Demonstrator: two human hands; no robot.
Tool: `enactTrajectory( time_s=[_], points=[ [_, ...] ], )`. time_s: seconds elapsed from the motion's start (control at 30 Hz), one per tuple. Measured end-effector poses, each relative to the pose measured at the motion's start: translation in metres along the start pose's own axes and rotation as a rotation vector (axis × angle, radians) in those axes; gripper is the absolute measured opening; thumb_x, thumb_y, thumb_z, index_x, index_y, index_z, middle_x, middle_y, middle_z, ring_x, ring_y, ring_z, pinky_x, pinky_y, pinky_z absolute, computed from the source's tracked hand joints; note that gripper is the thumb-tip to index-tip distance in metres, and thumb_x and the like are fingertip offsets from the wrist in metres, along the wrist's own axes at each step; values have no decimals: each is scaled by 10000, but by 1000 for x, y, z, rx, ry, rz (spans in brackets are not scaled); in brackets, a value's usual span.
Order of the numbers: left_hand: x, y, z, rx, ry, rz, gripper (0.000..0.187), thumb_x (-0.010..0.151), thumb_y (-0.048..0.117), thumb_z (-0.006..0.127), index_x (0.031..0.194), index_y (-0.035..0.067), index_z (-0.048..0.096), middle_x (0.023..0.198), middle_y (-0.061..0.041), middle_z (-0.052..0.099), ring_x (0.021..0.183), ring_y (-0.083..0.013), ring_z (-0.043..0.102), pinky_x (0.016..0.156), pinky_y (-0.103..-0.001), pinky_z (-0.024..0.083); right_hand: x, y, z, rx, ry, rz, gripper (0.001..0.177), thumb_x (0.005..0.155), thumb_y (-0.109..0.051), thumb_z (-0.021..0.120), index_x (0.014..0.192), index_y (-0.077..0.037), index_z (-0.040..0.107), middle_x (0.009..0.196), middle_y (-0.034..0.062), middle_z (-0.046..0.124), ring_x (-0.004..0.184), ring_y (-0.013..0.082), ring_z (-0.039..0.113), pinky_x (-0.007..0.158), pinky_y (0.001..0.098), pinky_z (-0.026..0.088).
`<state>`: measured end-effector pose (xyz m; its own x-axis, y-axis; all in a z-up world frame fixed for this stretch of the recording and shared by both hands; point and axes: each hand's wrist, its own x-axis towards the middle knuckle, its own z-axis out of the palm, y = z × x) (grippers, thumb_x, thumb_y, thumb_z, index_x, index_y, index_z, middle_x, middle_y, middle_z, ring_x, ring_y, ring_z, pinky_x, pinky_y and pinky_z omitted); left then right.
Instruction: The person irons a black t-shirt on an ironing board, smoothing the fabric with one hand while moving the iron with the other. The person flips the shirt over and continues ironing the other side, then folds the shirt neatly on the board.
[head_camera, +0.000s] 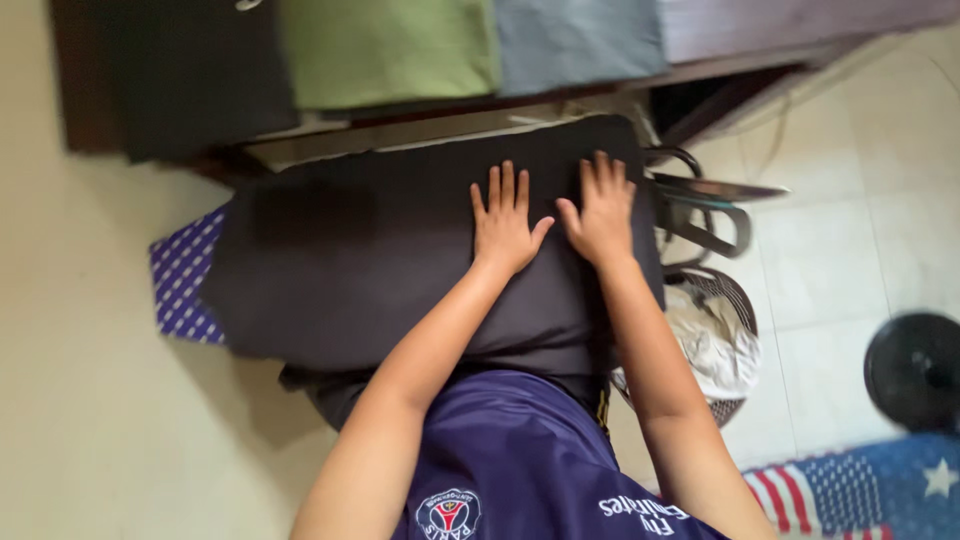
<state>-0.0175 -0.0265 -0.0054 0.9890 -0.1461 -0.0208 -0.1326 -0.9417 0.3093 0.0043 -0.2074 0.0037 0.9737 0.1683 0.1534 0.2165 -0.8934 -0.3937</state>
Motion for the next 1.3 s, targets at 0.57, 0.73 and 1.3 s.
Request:
enactTrajectory(
  time_s=[0.57, 0.73, 1.3],
  points=[
    [-109, -251, -117, 105, 317, -643, 811, 1020, 528, 482, 1600, -19, 335, 1671, -296, 214, 1560, -456, 137, 1205, -685, 28, 0, 2, 10, -155, 88, -27, 658, 906, -384, 692, 1434, -19, 546, 1521, 234, 472, 1382, 452, 417, 1130, 567, 316],
    [-96, -290, -114, 145, 367, -623, 782, 1016, 511, 521, 1560, -37, 397, 1633, -314, 283, 1526, -484, 169, 1179, -698, 39, 36, 15, 20, -358, -44, 156, 352, 981, -347, 663, 1213, -85, 633, 1268, 187, 615, 1191, 395, 549, 1026, 562, 401],
    [-61, -370, -118, 279, 395, -699, 617, 1070, 513, 498, 782, 51, 789, 773, -176, 728, 750, -360, 678, 944, -493, 427, 143, 103, 32, -69, -178, 176, 300, 951, -244, 590, 1173, -157, 771, 1084, 246, 720, 1014, 461, 674, 911, 511, 531]
  ],
)
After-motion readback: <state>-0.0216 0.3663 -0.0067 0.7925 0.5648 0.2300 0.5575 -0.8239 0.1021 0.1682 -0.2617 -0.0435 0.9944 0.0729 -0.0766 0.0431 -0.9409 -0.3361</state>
